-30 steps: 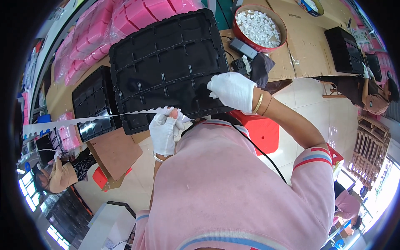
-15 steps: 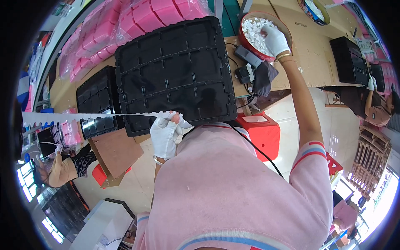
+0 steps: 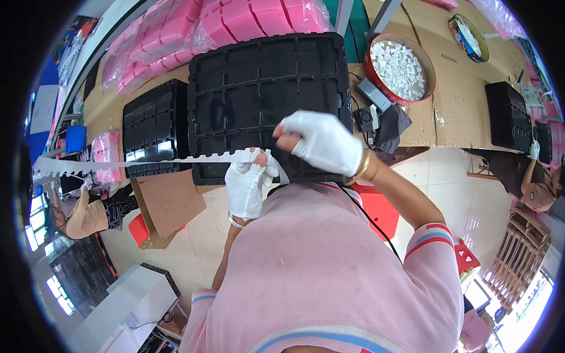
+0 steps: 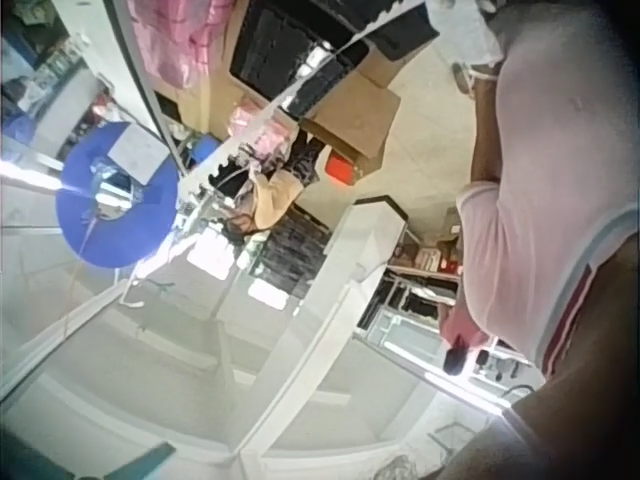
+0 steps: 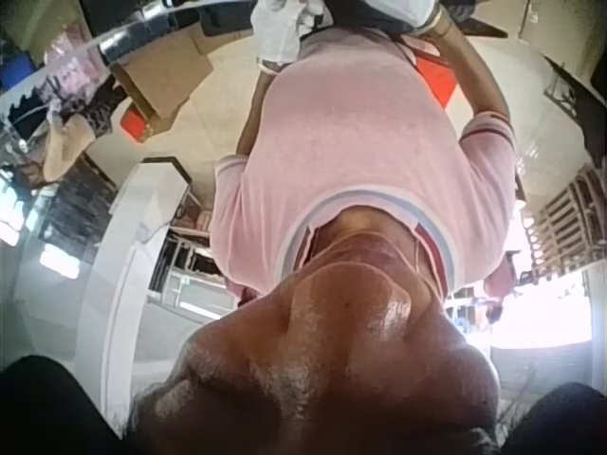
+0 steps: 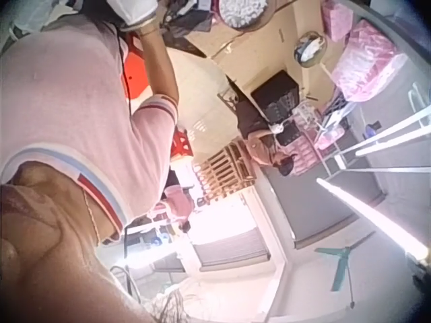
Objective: The person applies adhesive pads from a strip onto black plastic trays by hand and fits foam inserts into the trays.
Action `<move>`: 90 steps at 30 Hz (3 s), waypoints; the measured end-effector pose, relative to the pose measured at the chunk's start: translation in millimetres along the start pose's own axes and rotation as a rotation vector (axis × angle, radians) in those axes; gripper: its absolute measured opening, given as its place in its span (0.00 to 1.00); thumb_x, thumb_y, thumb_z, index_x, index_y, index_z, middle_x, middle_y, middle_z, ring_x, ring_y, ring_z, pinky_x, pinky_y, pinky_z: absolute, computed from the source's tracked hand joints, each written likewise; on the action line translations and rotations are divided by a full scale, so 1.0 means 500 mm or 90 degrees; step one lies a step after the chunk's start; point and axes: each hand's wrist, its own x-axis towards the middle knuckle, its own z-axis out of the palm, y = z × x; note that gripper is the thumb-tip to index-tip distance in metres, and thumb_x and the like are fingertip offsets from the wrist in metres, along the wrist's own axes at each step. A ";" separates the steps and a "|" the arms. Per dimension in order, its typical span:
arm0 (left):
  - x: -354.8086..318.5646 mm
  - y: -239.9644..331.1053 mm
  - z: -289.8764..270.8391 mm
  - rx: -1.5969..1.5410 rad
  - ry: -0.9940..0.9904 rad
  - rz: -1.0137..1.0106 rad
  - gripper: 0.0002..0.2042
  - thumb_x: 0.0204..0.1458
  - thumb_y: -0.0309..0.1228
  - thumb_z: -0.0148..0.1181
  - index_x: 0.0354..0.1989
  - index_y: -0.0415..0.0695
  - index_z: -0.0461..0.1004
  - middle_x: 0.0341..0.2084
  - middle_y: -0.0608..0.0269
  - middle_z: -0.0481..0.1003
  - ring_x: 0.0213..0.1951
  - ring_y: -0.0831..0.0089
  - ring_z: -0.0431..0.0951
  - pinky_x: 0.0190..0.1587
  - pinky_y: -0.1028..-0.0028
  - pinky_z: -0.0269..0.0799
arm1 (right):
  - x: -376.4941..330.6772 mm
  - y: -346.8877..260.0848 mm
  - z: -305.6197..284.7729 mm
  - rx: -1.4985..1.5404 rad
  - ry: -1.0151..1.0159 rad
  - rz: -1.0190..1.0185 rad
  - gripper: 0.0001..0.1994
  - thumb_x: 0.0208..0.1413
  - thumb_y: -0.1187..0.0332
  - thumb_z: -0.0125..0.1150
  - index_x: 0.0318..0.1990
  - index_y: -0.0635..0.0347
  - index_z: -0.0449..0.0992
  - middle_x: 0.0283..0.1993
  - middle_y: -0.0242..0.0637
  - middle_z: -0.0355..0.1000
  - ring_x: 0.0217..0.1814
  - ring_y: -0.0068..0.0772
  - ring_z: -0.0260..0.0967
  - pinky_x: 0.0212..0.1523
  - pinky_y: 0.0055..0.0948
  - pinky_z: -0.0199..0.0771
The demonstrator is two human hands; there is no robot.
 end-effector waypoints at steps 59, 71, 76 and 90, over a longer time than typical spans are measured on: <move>0.130 -0.008 -0.350 0.135 0.451 0.271 0.11 0.60 0.28 0.66 0.45 0.32 0.81 0.37 0.59 0.81 0.41 0.74 0.79 0.45 0.77 0.75 | 0.264 0.213 -0.185 -0.703 0.067 -0.226 0.08 0.47 0.73 0.65 0.36 0.60 0.81 0.58 0.36 0.70 0.60 0.43 0.67 0.63 0.42 0.61; 0.052 0.065 -0.313 0.455 0.671 0.374 0.23 0.60 0.26 0.63 0.63 0.39 0.67 0.57 0.52 0.71 0.55 0.62 0.76 0.57 0.65 0.74 | 0.257 0.213 -0.206 -0.667 0.114 -0.317 0.15 0.45 0.79 0.60 0.43 0.59 0.75 0.49 0.35 0.70 0.56 0.41 0.68 0.65 0.43 0.60; 0.047 0.115 -0.262 0.625 0.648 0.582 0.19 0.57 0.21 0.62 0.58 0.39 0.70 0.57 0.55 0.72 0.56 0.58 0.75 0.59 0.61 0.72 | 0.214 0.157 -0.166 -0.568 0.124 -0.314 0.10 0.45 0.78 0.61 0.37 0.59 0.77 0.45 0.37 0.74 0.52 0.42 0.71 0.61 0.40 0.65; 0.353 0.232 -0.138 0.540 0.144 0.544 0.06 0.60 0.25 0.61 0.43 0.40 0.81 0.36 0.61 0.80 0.37 0.72 0.78 0.42 0.75 0.72 | 0.121 0.447 -0.374 -0.527 0.363 0.171 0.11 0.54 0.73 0.58 0.44 0.60 0.82 0.47 0.51 0.79 0.49 0.53 0.77 0.50 0.42 0.77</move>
